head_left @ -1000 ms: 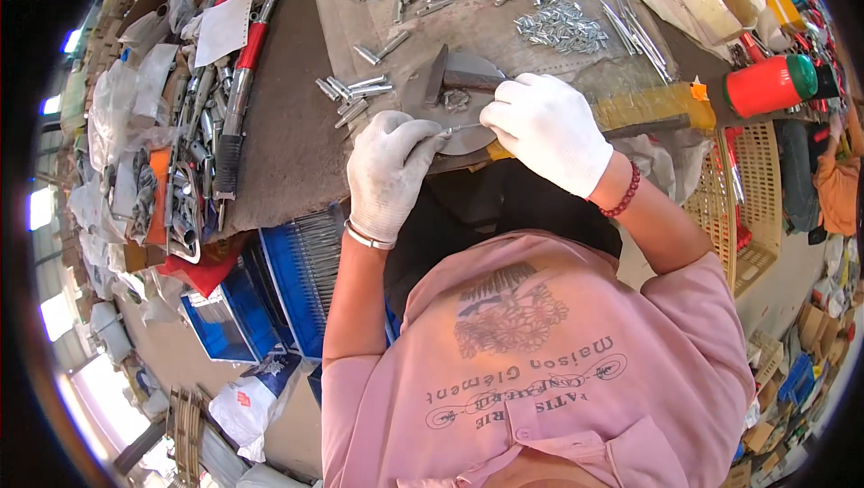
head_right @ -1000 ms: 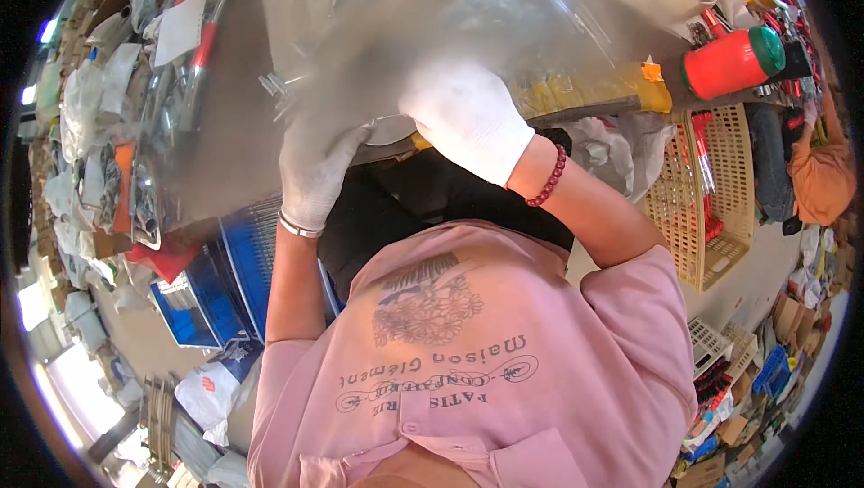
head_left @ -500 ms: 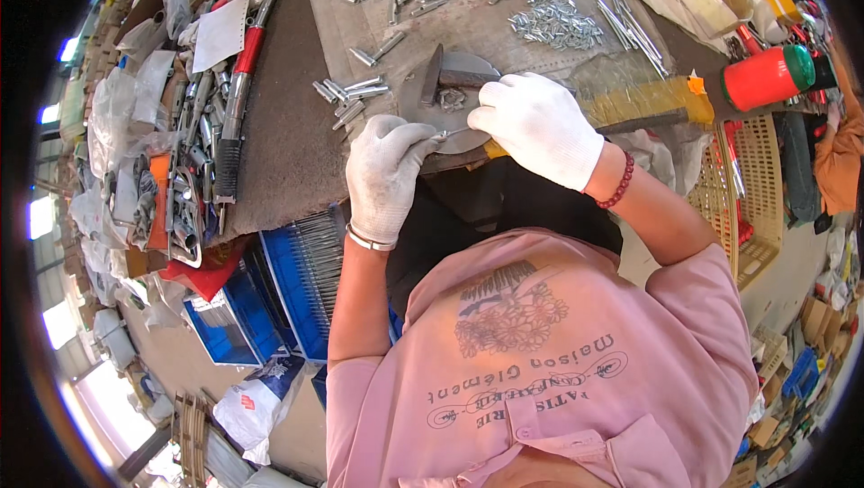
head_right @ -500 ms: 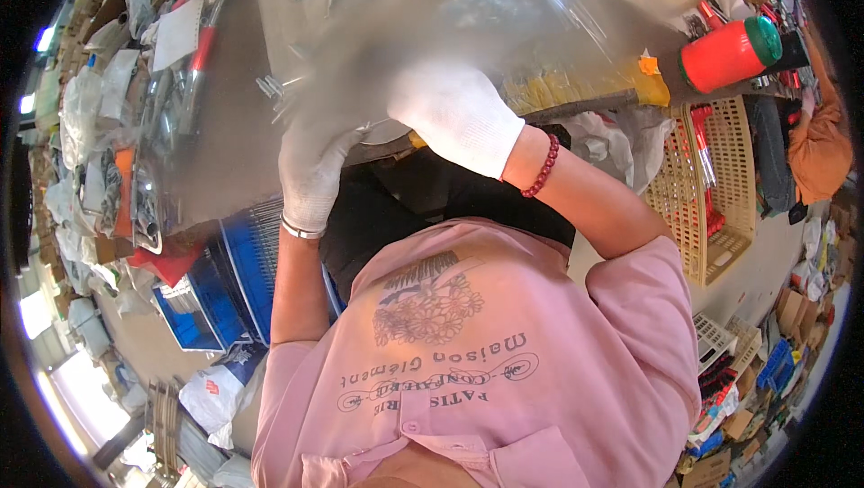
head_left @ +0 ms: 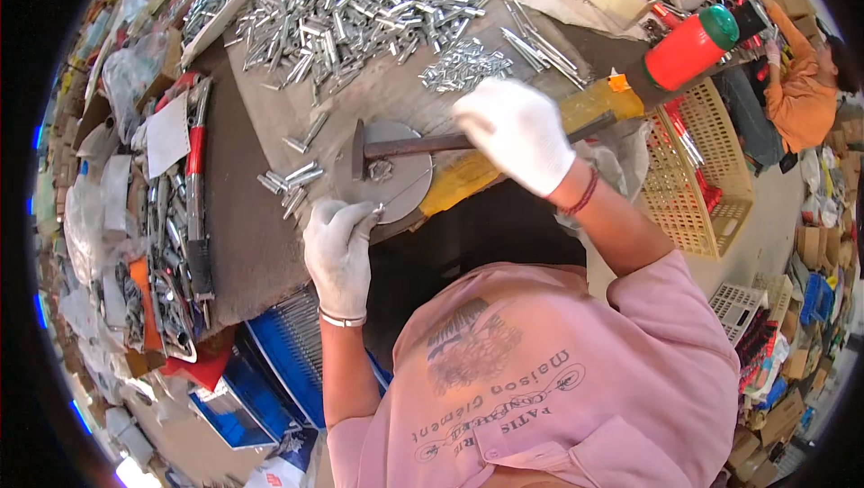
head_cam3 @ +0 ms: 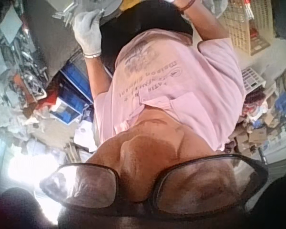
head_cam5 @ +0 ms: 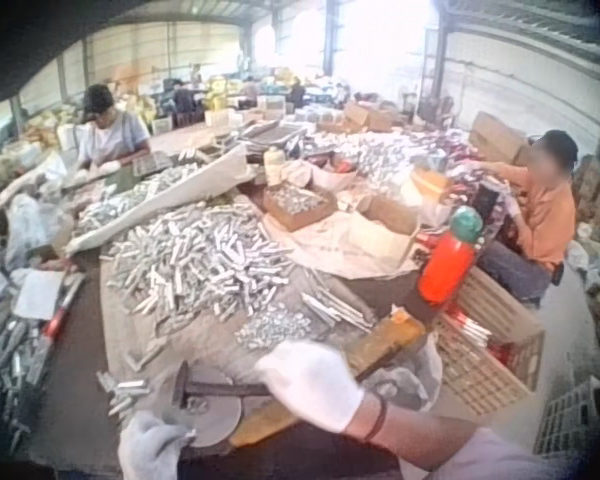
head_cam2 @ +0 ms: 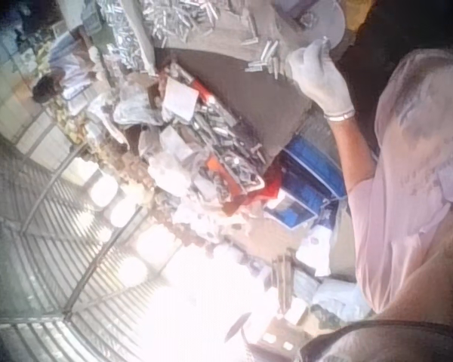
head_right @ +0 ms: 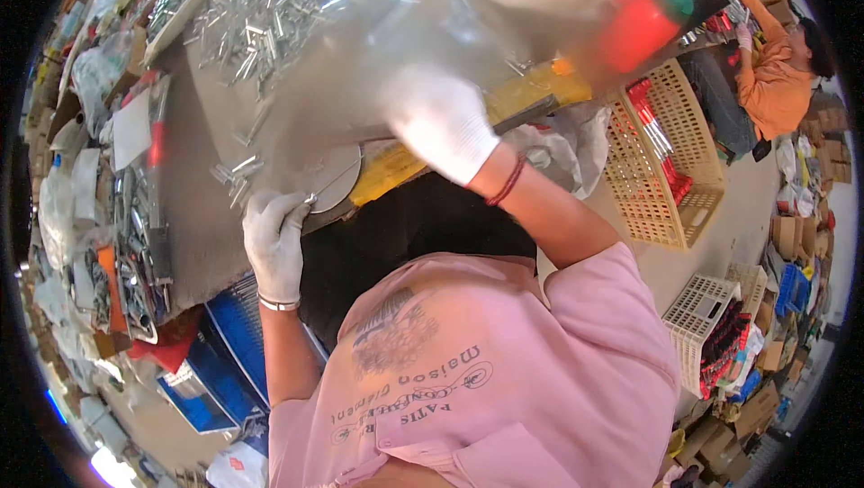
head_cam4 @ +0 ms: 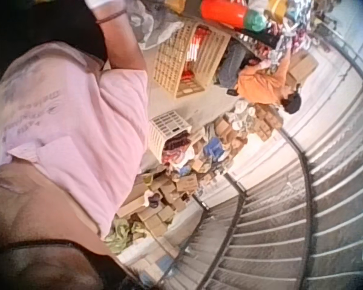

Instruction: Assembling small metal hardware pins onto a plate and sorting them into blue plastic trays.

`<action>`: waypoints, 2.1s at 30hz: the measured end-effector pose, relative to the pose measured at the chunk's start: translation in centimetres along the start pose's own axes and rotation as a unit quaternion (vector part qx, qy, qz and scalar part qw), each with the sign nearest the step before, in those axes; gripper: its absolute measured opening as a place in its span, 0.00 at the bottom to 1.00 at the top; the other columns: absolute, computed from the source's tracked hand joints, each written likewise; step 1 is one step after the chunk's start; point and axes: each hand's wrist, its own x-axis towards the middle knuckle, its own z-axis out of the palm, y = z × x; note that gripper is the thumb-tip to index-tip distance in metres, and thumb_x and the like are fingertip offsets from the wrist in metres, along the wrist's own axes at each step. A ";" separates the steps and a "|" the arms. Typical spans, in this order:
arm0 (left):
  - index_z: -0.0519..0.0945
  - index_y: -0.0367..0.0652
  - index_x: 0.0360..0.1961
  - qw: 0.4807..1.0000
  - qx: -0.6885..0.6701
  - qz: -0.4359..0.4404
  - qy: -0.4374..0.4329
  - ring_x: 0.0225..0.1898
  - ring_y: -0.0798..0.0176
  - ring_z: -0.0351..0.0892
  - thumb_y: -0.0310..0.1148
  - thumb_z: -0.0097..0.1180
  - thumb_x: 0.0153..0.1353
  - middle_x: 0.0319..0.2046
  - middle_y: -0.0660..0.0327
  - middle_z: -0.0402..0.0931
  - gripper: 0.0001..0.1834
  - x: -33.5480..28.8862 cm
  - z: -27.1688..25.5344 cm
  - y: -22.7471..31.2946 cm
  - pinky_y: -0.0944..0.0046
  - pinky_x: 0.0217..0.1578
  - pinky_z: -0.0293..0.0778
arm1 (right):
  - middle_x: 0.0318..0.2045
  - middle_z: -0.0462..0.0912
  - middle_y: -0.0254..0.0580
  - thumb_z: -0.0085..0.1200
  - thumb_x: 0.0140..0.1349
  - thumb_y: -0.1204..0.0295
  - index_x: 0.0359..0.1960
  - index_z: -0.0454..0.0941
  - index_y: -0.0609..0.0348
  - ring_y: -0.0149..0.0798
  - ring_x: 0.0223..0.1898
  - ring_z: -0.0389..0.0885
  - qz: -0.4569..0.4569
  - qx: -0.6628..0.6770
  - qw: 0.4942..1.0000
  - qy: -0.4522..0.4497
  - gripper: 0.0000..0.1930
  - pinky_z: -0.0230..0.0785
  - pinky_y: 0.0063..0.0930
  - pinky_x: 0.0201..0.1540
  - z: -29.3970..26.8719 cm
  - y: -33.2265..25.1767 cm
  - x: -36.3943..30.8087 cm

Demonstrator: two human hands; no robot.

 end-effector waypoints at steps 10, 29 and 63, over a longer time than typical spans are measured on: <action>0.88 0.43 0.36 0.999 0.029 0.009 0.010 0.37 0.50 0.81 0.21 0.73 0.53 0.34 0.55 0.79 0.10 1.7 -0.2 0.2 0.54 0.39 0.77 | 0.37 0.84 0.40 0.63 0.64 0.67 0.37 0.88 0.50 0.49 0.42 0.85 0.088 -0.092 0.990 -0.061 0.05 0.79 0.41 0.45 -1.0 11.5 2.1; 0.89 0.45 0.35 0.999 0.039 0.011 0.036 0.36 0.49 0.83 0.27 0.74 0.54 0.33 0.56 0.81 0.07 0.0 -0.3 0.1 0.53 0.36 0.78 | 0.36 0.78 0.40 0.60 0.64 0.71 0.35 0.80 0.51 0.47 0.41 0.83 -0.110 0.128 0.979 -0.115 0.02 0.78 0.42 0.44 0.0 -6.5 2.9; 0.88 0.47 0.36 0.999 0.028 0.020 0.038 0.36 0.46 0.83 0.28 0.74 0.54 0.33 0.56 0.81 0.08 -0.8 0.0 -0.3 0.50 0.35 0.78 | 0.34 0.80 0.37 0.65 0.61 0.64 0.41 0.81 0.50 0.43 0.40 0.83 -0.103 -0.039 0.988 -0.109 0.09 0.76 0.40 0.44 -0.6 -7.7 2.0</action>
